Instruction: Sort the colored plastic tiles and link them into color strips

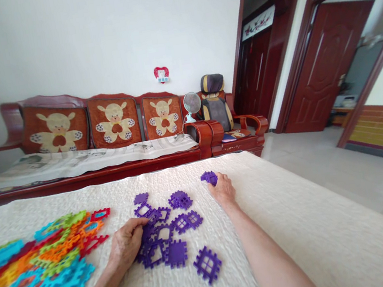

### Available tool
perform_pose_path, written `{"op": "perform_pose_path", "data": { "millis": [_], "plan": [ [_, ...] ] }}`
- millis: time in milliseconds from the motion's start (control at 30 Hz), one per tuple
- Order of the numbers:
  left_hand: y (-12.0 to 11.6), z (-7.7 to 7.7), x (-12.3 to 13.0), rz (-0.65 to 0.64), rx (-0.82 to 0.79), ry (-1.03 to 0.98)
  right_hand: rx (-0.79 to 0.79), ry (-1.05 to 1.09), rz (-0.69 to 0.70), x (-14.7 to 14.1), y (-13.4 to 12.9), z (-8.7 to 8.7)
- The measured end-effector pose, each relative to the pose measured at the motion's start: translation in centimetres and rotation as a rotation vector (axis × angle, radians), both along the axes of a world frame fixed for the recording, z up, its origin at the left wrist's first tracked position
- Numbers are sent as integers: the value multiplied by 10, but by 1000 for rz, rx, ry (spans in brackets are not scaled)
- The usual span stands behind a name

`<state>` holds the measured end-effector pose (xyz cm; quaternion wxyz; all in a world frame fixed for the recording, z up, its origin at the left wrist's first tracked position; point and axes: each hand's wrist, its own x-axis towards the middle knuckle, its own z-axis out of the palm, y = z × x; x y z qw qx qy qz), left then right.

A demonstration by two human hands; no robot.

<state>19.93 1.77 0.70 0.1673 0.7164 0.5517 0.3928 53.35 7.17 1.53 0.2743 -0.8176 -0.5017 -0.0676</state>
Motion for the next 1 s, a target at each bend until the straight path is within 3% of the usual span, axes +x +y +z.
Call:
{"op": "perform_pose_path", "data": {
  "millis": [833, 933, 1000],
  "plan": [
    [2, -3, -1, -19, 25, -7, 17, 18, -7, -4, -5, 5],
    [1, 0, 0, -14, 23, -12, 140, 10, 63, -6, -8, 5],
    [1, 0, 0, -8, 20, -21, 223, 20, 203, -11, -8, 6]
  ]
}}
